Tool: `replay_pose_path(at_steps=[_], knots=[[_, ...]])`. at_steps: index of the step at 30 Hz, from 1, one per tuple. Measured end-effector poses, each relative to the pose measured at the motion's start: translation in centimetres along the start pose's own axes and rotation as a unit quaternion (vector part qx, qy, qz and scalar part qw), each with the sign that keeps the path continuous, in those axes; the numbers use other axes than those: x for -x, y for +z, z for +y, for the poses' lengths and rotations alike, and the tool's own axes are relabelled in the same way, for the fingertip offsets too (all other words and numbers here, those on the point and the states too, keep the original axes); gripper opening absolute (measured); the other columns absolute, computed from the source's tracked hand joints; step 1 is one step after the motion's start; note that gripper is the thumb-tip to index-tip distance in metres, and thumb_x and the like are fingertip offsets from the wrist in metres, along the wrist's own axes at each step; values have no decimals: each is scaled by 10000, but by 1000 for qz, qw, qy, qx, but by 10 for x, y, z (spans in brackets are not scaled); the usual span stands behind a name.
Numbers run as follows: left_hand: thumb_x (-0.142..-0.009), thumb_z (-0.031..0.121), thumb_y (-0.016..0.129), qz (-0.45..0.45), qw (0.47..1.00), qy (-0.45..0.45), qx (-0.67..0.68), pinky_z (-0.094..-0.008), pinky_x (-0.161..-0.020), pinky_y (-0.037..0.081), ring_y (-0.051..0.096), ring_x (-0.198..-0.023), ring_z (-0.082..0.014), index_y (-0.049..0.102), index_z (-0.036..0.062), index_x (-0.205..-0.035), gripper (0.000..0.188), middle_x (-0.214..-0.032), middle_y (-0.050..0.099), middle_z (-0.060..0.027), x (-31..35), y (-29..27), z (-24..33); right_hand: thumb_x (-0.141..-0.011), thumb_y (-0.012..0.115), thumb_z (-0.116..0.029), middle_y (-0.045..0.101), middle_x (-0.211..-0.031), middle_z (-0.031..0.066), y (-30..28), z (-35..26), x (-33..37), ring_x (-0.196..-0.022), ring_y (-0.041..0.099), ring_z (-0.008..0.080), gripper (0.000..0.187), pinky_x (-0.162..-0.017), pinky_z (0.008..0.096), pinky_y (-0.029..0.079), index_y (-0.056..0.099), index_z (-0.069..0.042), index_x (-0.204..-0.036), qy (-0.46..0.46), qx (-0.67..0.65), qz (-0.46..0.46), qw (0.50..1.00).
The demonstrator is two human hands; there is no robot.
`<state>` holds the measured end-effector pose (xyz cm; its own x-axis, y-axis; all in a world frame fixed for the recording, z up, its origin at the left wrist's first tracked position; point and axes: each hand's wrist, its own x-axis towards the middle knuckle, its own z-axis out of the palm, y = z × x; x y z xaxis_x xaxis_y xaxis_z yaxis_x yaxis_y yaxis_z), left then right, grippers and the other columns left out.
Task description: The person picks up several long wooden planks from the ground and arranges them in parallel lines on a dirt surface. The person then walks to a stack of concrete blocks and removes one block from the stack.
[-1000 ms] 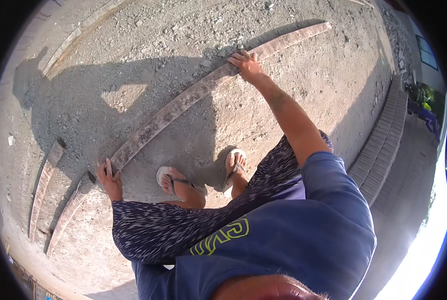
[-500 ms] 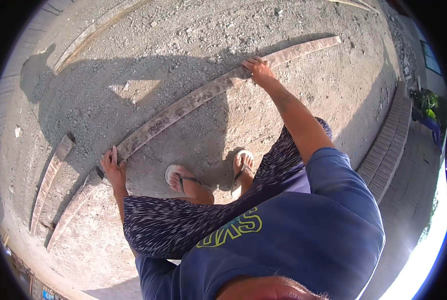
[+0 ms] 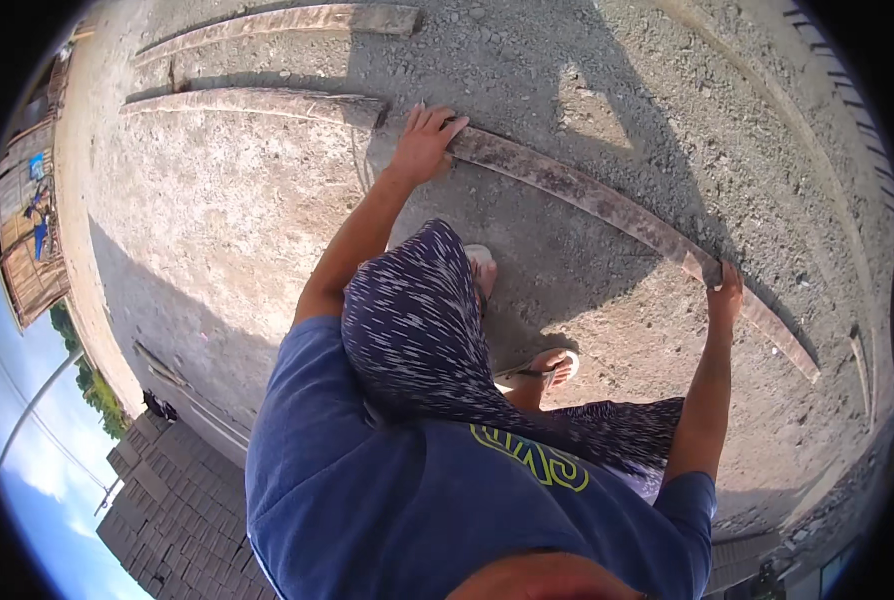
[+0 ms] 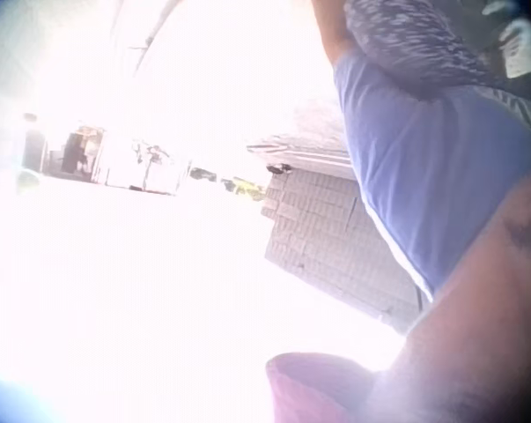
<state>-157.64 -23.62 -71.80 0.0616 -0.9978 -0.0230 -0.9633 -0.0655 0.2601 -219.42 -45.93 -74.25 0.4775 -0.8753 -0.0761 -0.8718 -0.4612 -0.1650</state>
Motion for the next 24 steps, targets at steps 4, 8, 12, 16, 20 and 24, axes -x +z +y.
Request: replay_pose_path(at_steps=[4,8,12,16,20,24], knots=[[-690,25,721,-60,998,3,19,-549,-1177,222,452,-1315,-289,475,217,-1434,807,-1324,540,-78,-5,15,25,-738,711,-9,656,-1168,157,-4,2,-4,-1117,601,363,468,-942,441,514,644,-57,-1199,-19,7,1,1000],[-714,45,742,-76,997,-18,1,-573,-1199,175,436,-1335,-263,510,218,-1416,759,-1368,526,-48,-2,18,22,-817,722,-148,668,-1108,171,1,9,-3,-1052,626,373,376,-909,449,520,657,-55,-1175,-44,28,-8,999],[-682,-1,711,-71,997,-33,0,-569,-1198,175,450,-1318,-268,516,233,-1406,785,-1345,538,-43,-2,17,17,-854,715,-223,675,-1112,170,6,8,-1,-1026,640,381,334,-893,451,522,663,-52,-1136,-54,32,4,998],[-680,-42,670,-57,996,-65,-11,-570,-1194,176,453,-1307,-271,535,237,-1387,772,-1322,545,-39,3,7,12,-723,729,-62,637,-1172,136,8,-20,7,-1097,586,370,477,-941,451,504,632,-75,-1189,-13,35,-10,999],[-682,-50,657,-40,997,-60,-29,-576,-1181,185,453,-1301,-271,547,236,-1379,762,-1301,550,-35,6,8,6,-692,730,-11,623,-1190,125,4,-31,4,-1112,570,363,535,-951,457,501,620,-80,-1211,15,14,-29,999],[-677,-52,654,-29,997,-66,-11,-585,-1168,189,455,-1295,-277,566,224,-1360,741,-1294,550,-37,5,9,10,-699,725,-6,633,-1167,114,5,-34,7,-1095,578,359,519,-935,460,512,622,-80,-1201,2,19,-5,1000]])
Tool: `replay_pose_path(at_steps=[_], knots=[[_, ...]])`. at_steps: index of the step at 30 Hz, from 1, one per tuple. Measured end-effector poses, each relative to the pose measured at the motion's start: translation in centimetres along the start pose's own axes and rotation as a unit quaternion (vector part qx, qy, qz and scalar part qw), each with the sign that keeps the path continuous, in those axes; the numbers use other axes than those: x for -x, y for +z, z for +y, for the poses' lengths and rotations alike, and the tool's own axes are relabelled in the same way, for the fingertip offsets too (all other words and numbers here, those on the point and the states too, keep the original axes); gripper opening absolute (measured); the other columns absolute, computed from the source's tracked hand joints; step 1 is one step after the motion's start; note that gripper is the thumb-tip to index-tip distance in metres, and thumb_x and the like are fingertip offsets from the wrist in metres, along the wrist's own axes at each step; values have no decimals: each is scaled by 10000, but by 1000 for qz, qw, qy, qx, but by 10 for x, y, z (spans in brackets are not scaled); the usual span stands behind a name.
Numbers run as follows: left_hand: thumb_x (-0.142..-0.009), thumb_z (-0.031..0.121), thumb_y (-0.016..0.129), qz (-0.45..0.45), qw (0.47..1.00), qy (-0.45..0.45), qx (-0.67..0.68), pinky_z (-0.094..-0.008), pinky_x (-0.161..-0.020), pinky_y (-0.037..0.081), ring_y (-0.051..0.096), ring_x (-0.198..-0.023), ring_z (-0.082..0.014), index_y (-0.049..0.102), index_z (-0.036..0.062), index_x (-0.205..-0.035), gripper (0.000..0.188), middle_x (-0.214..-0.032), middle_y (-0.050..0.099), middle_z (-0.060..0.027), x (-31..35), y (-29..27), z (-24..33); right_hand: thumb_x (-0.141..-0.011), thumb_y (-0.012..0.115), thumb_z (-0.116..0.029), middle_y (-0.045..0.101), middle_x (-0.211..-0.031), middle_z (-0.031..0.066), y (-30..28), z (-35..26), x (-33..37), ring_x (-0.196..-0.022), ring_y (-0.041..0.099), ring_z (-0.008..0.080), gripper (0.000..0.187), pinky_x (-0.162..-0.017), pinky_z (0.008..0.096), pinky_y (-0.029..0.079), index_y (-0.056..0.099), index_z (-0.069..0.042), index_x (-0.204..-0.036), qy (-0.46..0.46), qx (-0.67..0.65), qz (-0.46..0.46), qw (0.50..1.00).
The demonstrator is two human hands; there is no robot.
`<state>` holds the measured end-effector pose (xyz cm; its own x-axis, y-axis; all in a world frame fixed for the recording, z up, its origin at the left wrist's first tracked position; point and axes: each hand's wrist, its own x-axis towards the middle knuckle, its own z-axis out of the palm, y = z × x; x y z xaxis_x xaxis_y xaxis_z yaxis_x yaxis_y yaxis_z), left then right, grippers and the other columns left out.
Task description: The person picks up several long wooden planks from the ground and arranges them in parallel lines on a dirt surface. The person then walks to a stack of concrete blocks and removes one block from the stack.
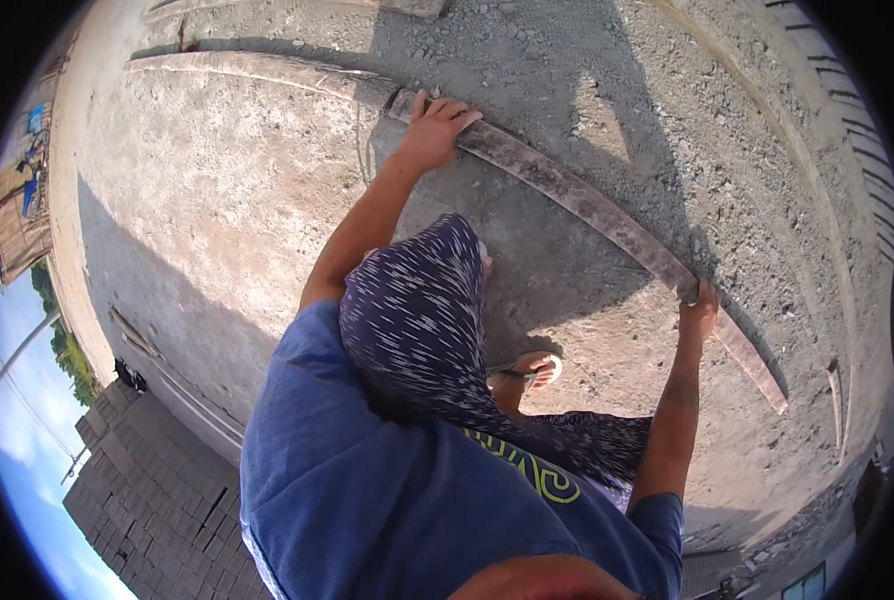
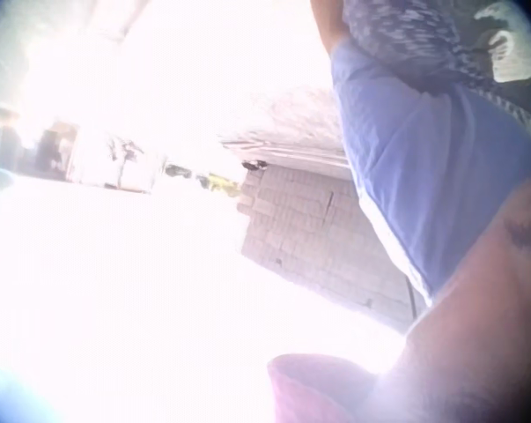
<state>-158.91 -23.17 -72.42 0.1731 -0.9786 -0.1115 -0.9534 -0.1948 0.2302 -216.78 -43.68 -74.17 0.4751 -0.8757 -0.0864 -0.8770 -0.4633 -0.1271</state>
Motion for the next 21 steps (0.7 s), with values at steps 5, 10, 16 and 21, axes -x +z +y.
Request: replay_pose_path(at_steps=[5,10,16,21], knots=[[-658,-60,647,-5,1000,-22,20,-594,-1162,191,450,-1293,-285,575,201,-1348,741,-1299,544,-49,7,-3,-5,-718,738,-28,638,-1154,86,0,-15,-1,-1094,578,362,491,-898,464,539,630,-112,-1190,8,8,-3,1000],[-652,-53,651,-3,1000,-1,4,-608,-1144,199,437,-1296,-299,569,187,-1356,748,-1304,542,-57,-7,-3,-2,-750,737,-93,637,-1140,61,-1,-12,2,-1113,576,353,445,-902,486,534,634,-136,-1181,27,-7,11,1000],[-672,200,753,-60,997,12,43,-608,-1157,167,351,-1394,-325,572,265,-1350,705,-1401,475,-62,-26,-34,30,-759,704,-84,581,-1243,-8,3,-13,-4,-1265,491,263,536,-982,602,436,583,-207,-1267,88,24,-58,994],[-975,394,526,104,993,23,52,-577,-1160,203,382,-1363,-338,575,164,-1345,439,-1367,494,-127,-44,26,44,-811,571,15,571,-1291,4,8,-13,-9,-1287,480,274,514,-1020,595,407,597,-202,-1277,99,21,-51,994]])
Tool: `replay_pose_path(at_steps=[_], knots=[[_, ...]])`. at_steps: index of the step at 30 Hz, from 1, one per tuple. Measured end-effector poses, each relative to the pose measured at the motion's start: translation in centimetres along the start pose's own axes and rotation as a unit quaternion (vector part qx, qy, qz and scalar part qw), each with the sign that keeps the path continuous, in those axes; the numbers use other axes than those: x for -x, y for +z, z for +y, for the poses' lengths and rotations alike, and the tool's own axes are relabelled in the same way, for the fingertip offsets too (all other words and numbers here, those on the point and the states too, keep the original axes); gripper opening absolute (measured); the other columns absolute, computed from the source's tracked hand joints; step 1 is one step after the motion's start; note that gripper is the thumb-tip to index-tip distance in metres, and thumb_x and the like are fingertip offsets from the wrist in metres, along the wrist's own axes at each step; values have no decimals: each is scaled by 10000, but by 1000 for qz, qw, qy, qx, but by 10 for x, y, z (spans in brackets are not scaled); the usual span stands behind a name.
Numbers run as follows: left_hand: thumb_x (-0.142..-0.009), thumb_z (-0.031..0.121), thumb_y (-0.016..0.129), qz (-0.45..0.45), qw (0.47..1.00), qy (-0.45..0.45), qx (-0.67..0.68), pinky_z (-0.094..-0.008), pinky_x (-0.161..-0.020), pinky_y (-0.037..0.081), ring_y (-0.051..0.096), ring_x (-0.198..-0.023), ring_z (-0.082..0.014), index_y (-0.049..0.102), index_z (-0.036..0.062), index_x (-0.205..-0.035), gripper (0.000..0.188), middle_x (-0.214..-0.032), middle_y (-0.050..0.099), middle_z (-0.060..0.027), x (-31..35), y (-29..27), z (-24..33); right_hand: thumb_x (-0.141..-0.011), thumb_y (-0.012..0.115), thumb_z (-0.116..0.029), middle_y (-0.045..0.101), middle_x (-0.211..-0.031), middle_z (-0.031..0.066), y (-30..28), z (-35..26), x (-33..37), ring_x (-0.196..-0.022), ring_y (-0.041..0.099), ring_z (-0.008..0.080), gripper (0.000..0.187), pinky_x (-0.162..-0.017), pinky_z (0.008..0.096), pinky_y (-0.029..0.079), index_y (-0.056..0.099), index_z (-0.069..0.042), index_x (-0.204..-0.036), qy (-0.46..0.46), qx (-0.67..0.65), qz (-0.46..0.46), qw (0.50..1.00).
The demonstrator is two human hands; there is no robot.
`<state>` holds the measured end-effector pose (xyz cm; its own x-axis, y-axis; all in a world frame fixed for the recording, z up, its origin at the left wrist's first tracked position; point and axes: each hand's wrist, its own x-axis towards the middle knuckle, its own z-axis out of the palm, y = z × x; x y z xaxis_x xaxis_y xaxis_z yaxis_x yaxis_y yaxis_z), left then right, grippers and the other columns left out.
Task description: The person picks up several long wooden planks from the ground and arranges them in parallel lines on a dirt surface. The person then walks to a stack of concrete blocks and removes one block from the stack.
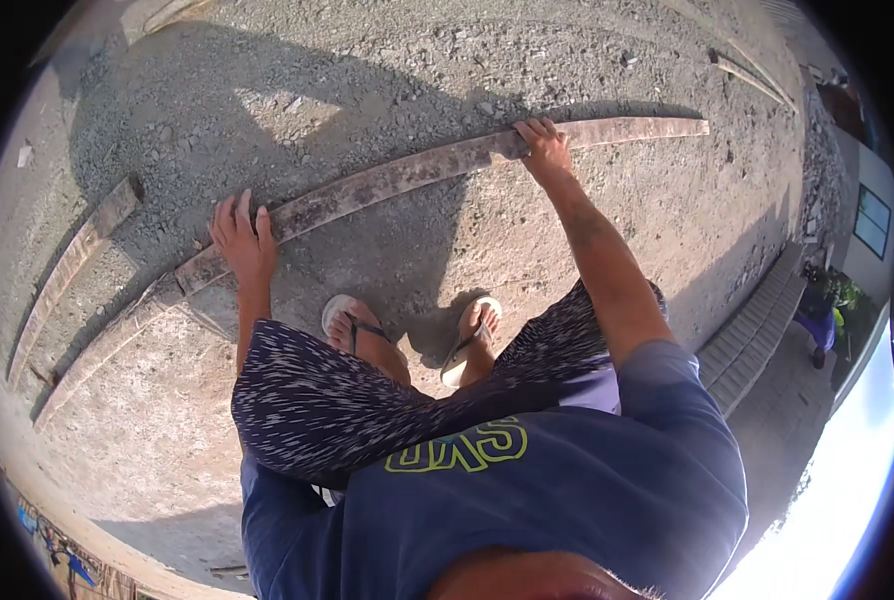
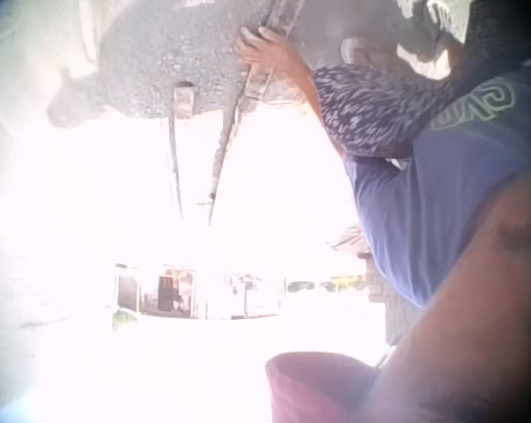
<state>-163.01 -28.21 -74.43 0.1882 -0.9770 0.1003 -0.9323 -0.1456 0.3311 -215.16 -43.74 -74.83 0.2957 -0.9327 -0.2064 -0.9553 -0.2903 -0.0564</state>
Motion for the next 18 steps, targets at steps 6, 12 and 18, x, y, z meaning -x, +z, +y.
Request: replay_pose_path(at_steps=[6,12,18], knots=[[-1012,367,466,-2,996,-1,-88,-551,-1134,244,414,-1337,-332,598,161,-1311,386,-1348,510,-127,-11,5,30,-852,589,-39,532,-1376,32,-11,-4,17,-1370,416,303,506,-1059,590,378,565,-217,-1325,61,33,-63,996],[-1019,372,424,-33,986,0,-162,-539,-1131,248,402,-1349,-323,581,167,-1331,406,-1367,499,-124,-2,7,25,-849,622,-52,528,-1373,28,-9,-9,14,-1389,400,316,522,-1021,593,401,554,-232,-1334,67,53,-105,991],[-1012,358,464,-60,987,-19,-150,-526,-1156,219,379,-1372,-319,545,166,-1372,416,-1415,459,-148,7,18,12,-920,565,-95,522,-1337,124,-24,-10,12,-1351,414,379,414,-1015,684,370,542,-179,-1325,38,59,-96,993]])
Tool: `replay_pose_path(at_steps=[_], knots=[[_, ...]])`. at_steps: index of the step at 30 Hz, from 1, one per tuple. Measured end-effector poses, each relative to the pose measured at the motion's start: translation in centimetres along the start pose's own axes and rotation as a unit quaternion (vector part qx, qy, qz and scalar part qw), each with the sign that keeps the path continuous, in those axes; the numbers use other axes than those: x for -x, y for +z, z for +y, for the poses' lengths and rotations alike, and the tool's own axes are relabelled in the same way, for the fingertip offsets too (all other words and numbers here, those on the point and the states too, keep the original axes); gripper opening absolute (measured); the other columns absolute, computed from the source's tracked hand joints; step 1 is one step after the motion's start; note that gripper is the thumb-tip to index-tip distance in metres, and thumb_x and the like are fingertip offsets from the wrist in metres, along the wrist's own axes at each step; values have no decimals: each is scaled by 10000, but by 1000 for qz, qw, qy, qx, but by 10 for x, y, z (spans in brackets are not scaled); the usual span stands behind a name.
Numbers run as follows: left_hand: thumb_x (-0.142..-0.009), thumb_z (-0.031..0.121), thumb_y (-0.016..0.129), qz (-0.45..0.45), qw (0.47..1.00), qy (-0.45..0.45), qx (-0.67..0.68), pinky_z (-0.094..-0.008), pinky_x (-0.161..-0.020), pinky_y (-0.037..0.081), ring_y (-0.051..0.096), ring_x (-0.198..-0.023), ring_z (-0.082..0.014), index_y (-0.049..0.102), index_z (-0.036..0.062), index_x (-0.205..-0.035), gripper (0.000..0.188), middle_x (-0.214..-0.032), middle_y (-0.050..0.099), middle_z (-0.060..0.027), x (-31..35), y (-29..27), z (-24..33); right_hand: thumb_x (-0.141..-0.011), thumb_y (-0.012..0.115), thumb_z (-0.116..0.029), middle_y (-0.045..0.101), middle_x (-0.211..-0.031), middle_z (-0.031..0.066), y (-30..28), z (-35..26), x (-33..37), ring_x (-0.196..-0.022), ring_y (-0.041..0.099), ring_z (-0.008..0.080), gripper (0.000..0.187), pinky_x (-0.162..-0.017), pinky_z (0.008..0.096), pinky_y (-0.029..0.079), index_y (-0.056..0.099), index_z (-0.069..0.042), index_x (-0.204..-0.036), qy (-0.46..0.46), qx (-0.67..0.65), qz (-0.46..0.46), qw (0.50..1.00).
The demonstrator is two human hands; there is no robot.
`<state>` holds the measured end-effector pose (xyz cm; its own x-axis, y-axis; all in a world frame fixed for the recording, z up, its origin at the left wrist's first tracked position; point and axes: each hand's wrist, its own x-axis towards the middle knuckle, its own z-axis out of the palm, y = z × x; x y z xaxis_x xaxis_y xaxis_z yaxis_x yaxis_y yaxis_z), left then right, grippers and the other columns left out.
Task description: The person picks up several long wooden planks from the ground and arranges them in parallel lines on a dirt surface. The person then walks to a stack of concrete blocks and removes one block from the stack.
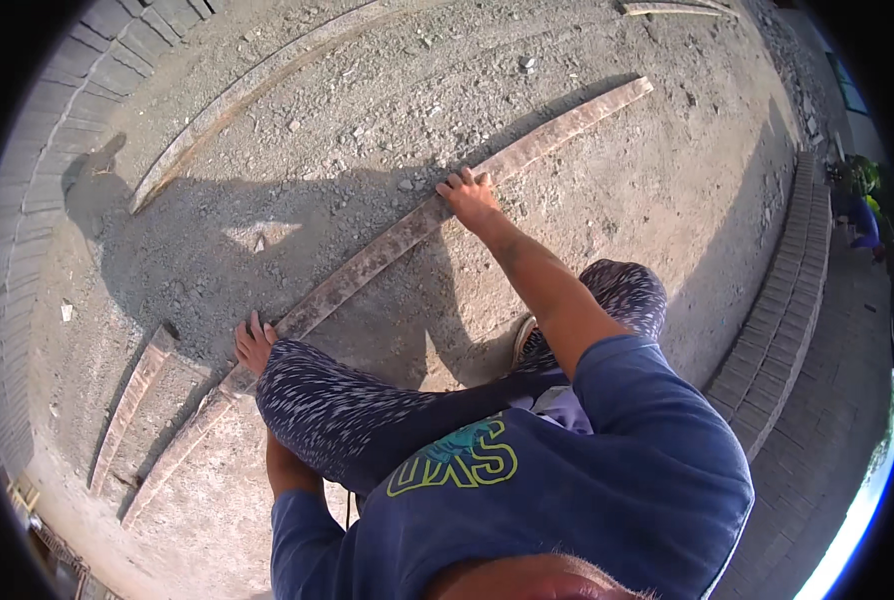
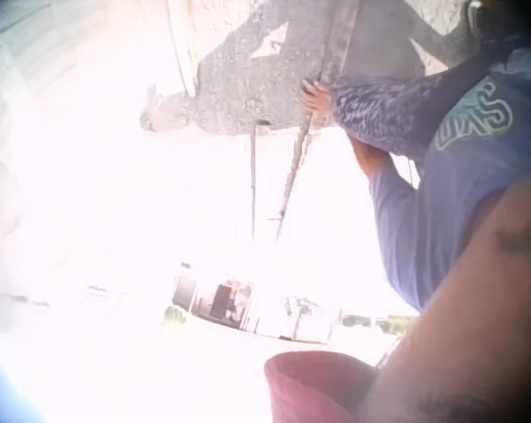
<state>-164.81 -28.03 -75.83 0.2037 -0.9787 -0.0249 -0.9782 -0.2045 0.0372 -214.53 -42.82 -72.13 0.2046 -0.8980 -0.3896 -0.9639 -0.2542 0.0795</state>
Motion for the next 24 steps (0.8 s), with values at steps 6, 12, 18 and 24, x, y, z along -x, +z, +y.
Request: replay_pose_path(at_steps=[6,12,18,24], knots=[[-944,297,603,-106,979,-108,139,-482,-1075,370,495,-1255,-402,523,103,-1387,490,-1318,551,-244,-3,-97,-7,-878,642,-152,544,-1319,168,6,-26,-16,-1339,413,456,394,-931,790,354,572,-128,-1266,-48,-33,46,997],[-854,240,692,-6,986,-37,163,-475,-951,478,593,-1090,-447,635,45,-1243,439,-1144,635,-279,5,-208,36,-876,674,-290,556,-1340,179,-14,11,-9,-1370,405,424,501,-1002,722,360,559,-101,-1325,-3,-135,15,991],[-825,195,712,14,997,-42,61,-475,-961,474,606,-1066,-441,665,28,-1177,393,-1135,631,-282,-23,-268,67,-914,534,-609,491,-1459,152,-61,86,-57,-1449,299,340,734,-1192,577,110,454,-109,-1446,108,-282,122,946],[-883,170,604,-102,987,97,72,-472,-1044,424,546,-1190,-434,613,83,-1276,403,-1236,603,-266,-212,-190,177,-977,437,-584,309,-1581,158,15,108,-74,-1480,251,314,705,-1202,579,111,360,-125,-1506,119,-208,219,946]])
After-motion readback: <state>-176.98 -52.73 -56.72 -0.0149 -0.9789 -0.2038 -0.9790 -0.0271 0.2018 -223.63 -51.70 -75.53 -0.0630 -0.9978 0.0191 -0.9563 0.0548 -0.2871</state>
